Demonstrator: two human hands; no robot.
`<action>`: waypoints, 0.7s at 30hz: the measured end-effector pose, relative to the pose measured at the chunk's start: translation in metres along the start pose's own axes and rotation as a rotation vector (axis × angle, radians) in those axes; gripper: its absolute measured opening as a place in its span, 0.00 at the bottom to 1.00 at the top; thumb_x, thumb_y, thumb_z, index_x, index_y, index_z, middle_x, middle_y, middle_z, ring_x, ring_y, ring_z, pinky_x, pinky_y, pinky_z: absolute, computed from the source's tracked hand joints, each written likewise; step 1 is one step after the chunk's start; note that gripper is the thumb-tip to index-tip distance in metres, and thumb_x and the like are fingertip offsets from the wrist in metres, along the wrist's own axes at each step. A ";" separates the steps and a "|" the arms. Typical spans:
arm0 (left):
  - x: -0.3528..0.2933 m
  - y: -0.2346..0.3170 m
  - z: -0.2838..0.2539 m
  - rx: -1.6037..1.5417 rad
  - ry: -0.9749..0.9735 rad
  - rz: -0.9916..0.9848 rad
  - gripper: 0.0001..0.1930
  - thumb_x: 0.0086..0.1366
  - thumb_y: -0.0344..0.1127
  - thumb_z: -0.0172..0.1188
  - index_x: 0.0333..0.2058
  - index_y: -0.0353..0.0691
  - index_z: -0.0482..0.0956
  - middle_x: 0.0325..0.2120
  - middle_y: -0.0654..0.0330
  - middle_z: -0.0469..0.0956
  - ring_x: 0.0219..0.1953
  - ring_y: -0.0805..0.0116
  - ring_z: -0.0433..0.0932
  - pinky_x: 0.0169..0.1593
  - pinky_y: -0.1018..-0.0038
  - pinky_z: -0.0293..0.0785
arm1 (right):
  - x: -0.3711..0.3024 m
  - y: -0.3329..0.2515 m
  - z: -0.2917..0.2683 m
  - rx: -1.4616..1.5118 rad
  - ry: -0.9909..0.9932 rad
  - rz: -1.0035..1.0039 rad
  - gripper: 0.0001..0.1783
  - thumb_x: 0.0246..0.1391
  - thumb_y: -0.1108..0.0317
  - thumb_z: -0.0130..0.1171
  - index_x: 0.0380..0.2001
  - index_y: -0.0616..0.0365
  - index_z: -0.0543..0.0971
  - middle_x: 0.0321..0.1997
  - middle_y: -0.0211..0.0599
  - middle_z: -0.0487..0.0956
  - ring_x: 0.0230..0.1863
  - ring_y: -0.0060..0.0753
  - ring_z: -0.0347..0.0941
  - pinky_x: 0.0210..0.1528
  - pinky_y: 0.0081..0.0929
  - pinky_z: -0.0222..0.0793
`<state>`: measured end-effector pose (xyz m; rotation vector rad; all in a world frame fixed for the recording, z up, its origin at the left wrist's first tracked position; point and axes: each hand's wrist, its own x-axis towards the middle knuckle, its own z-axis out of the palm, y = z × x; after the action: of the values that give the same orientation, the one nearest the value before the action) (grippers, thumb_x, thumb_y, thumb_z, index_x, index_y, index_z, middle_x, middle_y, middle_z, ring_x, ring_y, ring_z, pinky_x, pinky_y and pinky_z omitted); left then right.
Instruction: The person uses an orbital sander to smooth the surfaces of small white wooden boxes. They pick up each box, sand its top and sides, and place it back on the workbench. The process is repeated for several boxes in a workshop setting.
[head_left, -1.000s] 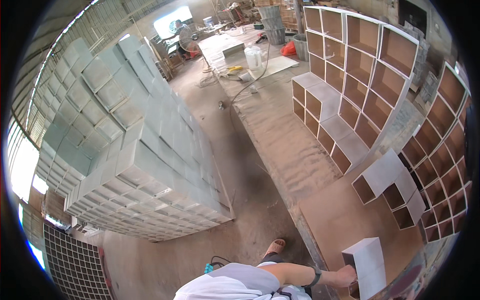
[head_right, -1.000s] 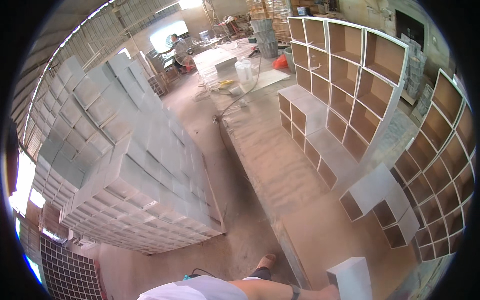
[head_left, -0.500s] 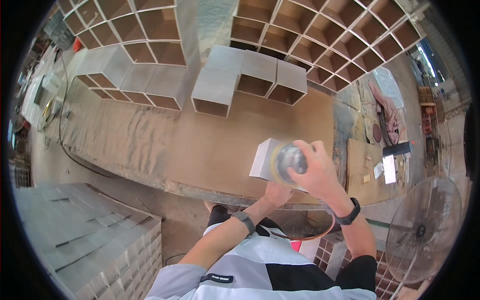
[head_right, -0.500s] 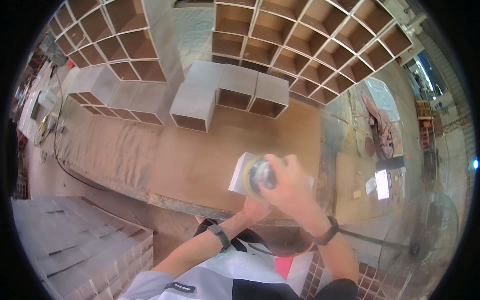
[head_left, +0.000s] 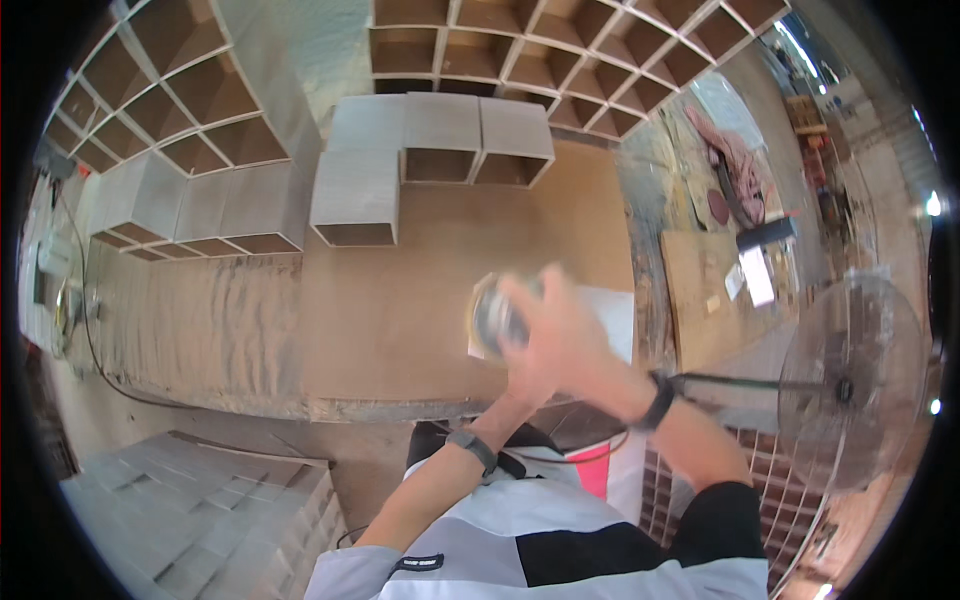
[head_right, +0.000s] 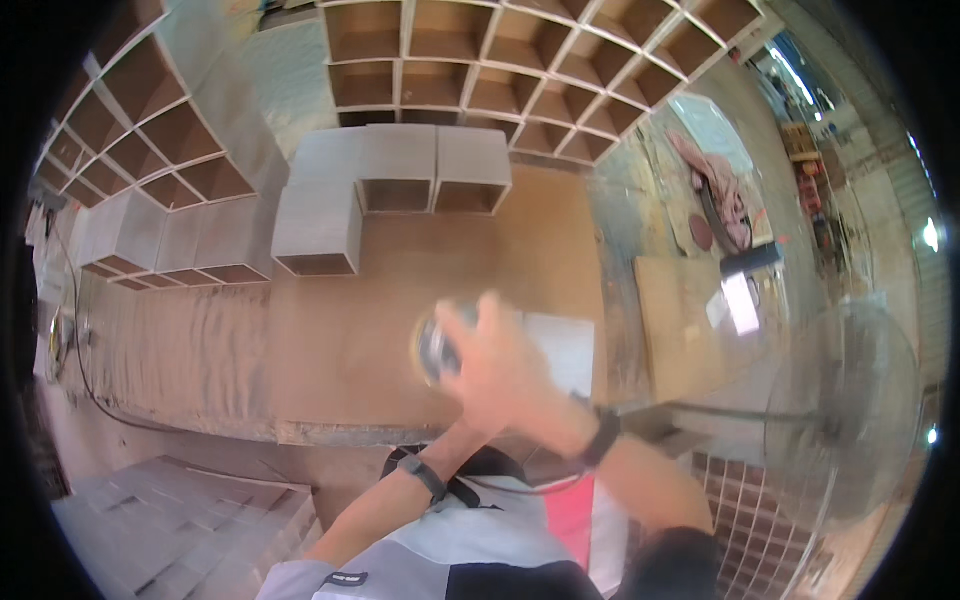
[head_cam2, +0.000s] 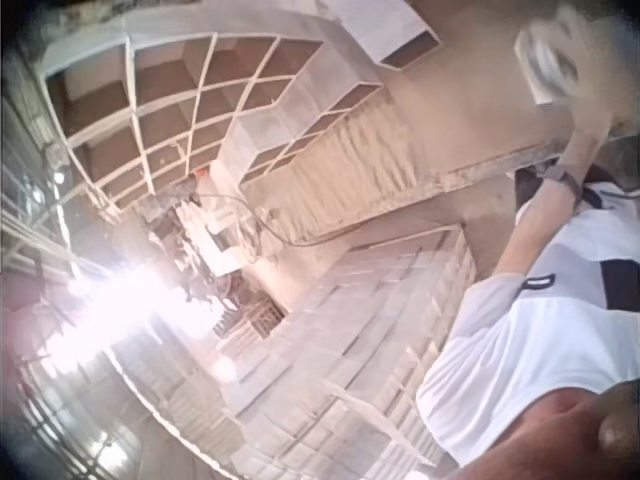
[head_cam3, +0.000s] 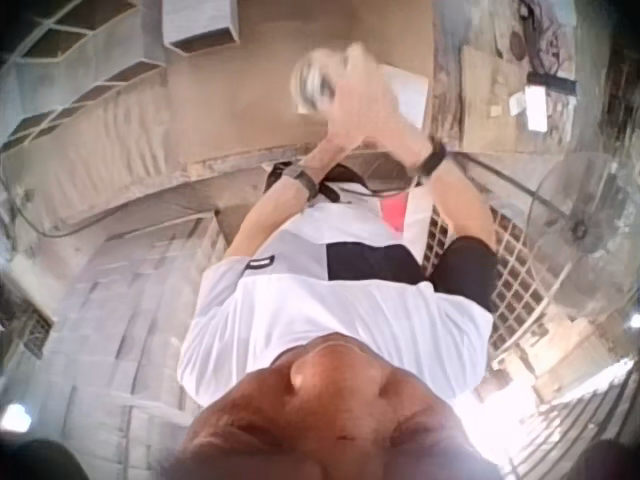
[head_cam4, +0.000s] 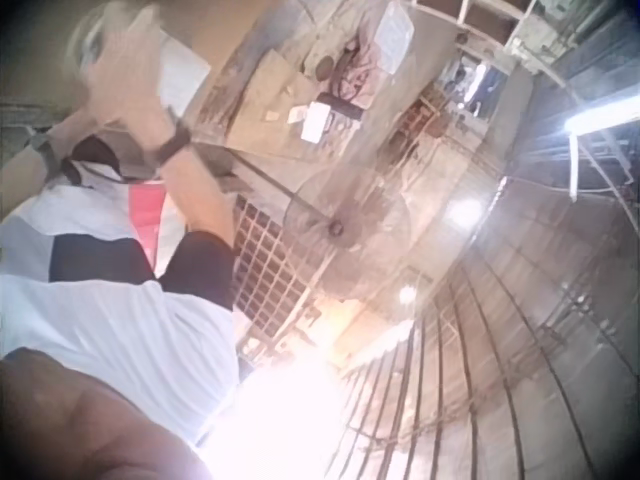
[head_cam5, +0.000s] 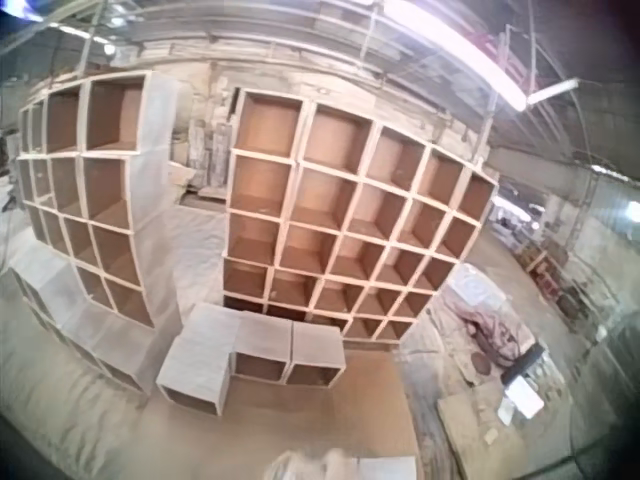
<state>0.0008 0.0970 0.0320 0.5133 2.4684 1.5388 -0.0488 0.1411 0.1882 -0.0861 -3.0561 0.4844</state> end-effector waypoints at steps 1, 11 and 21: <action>-0.005 -0.004 -0.002 0.107 -0.063 0.018 0.30 0.63 0.37 0.58 0.62 0.38 0.63 0.54 0.48 0.72 0.59 0.47 0.70 0.61 0.55 0.66 | 0.008 0.006 0.002 0.002 0.016 0.040 0.29 0.46 0.61 0.65 0.53 0.50 0.73 0.40 0.57 0.69 0.41 0.61 0.72 0.41 0.49 0.72; -0.005 -0.034 0.007 -0.097 -0.120 0.226 0.31 0.57 0.33 0.61 0.61 0.37 0.67 0.58 0.43 0.70 0.62 0.41 0.65 0.66 0.48 0.56 | -0.034 0.059 -0.024 -0.088 0.087 0.333 0.29 0.46 0.57 0.68 0.53 0.47 0.72 0.43 0.55 0.70 0.42 0.64 0.74 0.42 0.51 0.73; 0.000 -0.046 0.007 0.223 -0.201 0.270 0.32 0.52 0.35 0.65 0.58 0.37 0.72 0.56 0.42 0.70 0.62 0.38 0.63 0.66 0.45 0.56 | -0.055 0.105 -0.040 -0.065 0.106 0.382 0.32 0.42 0.58 0.70 0.54 0.48 0.75 0.43 0.57 0.71 0.44 0.61 0.72 0.47 0.49 0.72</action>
<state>-0.0050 0.0845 -0.0127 1.0224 2.5039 1.2254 0.0138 0.2495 0.1921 -0.6827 -2.9524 0.3799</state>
